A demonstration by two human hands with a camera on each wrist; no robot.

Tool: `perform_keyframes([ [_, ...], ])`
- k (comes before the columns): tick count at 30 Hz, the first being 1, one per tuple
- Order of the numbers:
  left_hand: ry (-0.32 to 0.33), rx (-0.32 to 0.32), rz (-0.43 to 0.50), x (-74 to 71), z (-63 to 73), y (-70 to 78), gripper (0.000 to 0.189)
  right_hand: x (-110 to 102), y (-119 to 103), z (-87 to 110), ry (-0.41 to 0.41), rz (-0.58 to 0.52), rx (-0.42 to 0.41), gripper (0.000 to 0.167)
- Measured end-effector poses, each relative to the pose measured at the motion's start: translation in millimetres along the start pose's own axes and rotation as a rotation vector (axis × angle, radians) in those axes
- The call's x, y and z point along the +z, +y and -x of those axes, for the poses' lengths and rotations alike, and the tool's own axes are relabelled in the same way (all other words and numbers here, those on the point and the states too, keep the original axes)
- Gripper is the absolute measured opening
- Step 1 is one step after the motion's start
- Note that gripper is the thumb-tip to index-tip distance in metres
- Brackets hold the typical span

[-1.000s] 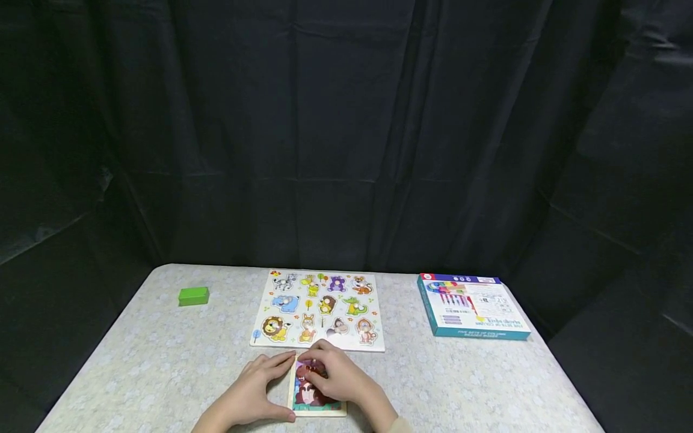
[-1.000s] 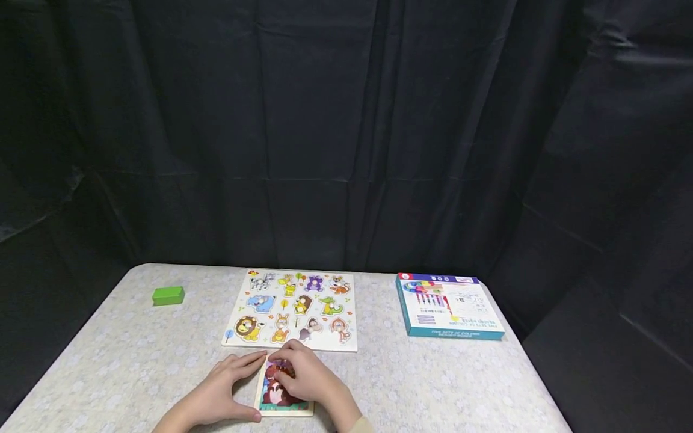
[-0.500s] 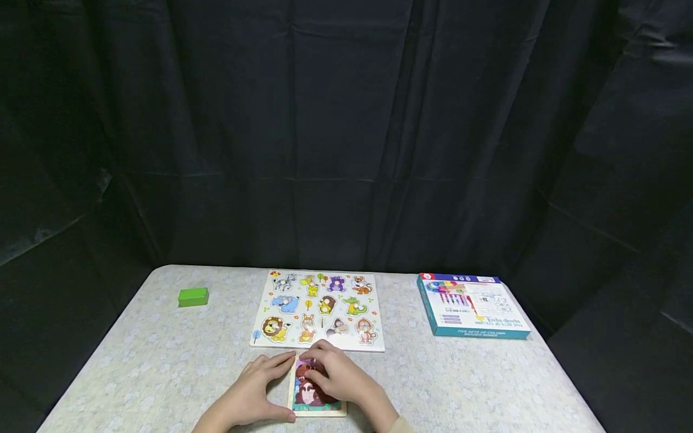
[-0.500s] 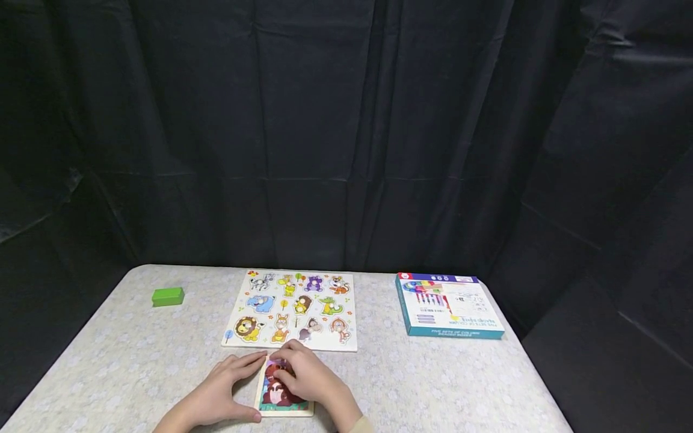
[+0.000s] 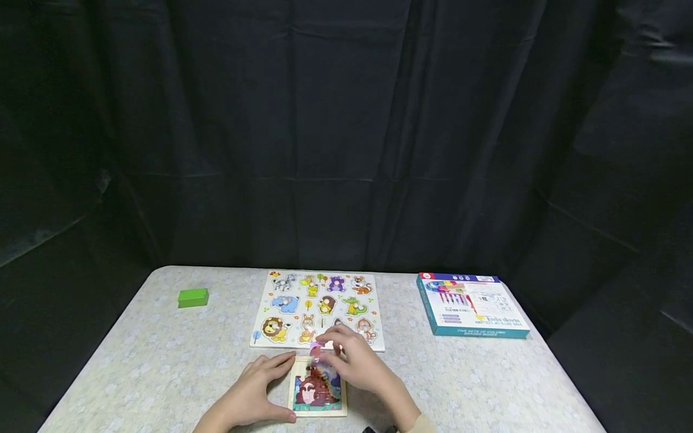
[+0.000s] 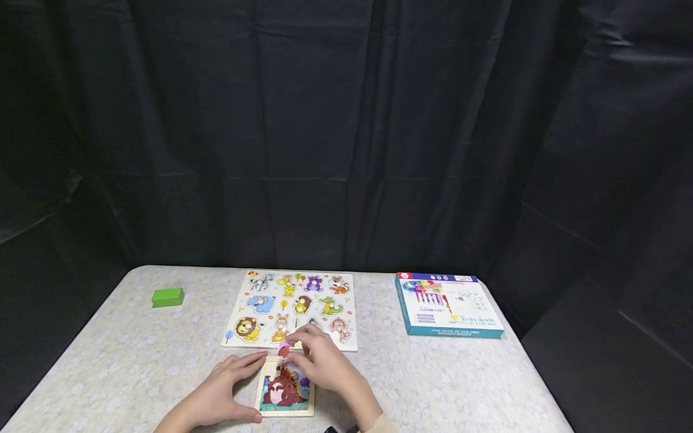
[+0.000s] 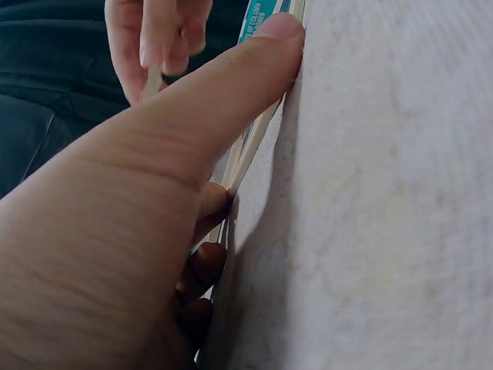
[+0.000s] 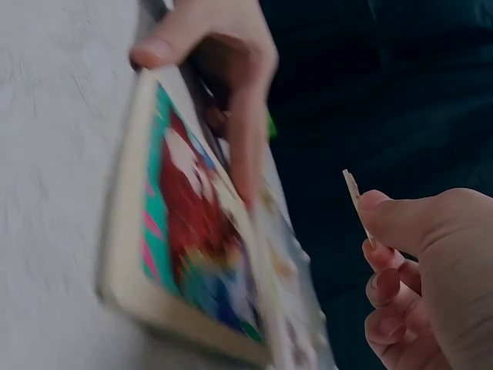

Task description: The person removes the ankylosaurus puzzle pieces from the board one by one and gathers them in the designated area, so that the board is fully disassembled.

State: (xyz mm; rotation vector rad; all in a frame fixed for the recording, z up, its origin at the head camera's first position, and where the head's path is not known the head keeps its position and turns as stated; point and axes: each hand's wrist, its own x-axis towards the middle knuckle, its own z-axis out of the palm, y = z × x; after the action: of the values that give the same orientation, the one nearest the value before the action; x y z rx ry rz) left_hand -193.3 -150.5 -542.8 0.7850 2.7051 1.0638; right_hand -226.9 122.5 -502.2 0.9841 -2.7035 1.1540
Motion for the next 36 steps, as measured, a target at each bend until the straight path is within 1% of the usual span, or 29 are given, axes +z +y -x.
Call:
perform_keyframes([
  [5, -0.016, -0.009, 0.048, 0.5, 0.1, -0.4, 0.111, -23.9, 11.4, 16.5, 0.099, 0.056, 0.047, 0.025],
  [8, -0.015, -0.006, 0.056, 1.4, 0.9, -0.4, 0.11, -35.0, 19.8, 28.6, 0.143, 0.063, 0.061, 0.022],
  [12, -0.014, -0.001, 0.053, 1.7, 1.3, 0.3, 0.11, -45.0, 29.5, 44.3, 0.199, 0.06, 0.089, 0.02],
  [15, -0.014, -0.003, 0.052, 0.8, 0.9, 1.1, 0.109, -47.8, 35.8, 53.8, 0.221, 0.054, 0.123, 0.021],
  [18, -0.013, -0.005, 0.049, -0.3, 0.6, 1.6, 0.109, -45.3, 42.6, 61.5, 0.221, 0.036, 0.162, 0.022],
  [20, -0.013, -0.005, 0.049, -0.8, 0.6, 1.7, 0.109, -41.4, 46.8, 65.9, 0.207, 0.014, 0.191, 0.021],
  [23, -0.018, -0.008, 0.053, -0.9, 0.3, 1.9, 0.108, -33.7, 53.1, 70.8, 0.18, -0.022, 0.209, 0.02],
  [27, -0.012, -0.011, 0.041, -0.7, -0.1, 2.8, 0.108, -24.1, 59.0, 74.5, 0.153, -0.054, 0.195, 0.019],
  [31, -0.004, -0.017, 0.016, -0.6, 0.0, 3.7, 0.109, -17.2, 61.0, 75.8, 0.16, -0.068, 0.179, 0.018],
  [36, 0.001, -0.01, 0.016, -0.9, 0.9, 2.2, 0.109, -11.1, 61.2, 75.7, 0.169, -0.042, 0.175, 0.015],
])
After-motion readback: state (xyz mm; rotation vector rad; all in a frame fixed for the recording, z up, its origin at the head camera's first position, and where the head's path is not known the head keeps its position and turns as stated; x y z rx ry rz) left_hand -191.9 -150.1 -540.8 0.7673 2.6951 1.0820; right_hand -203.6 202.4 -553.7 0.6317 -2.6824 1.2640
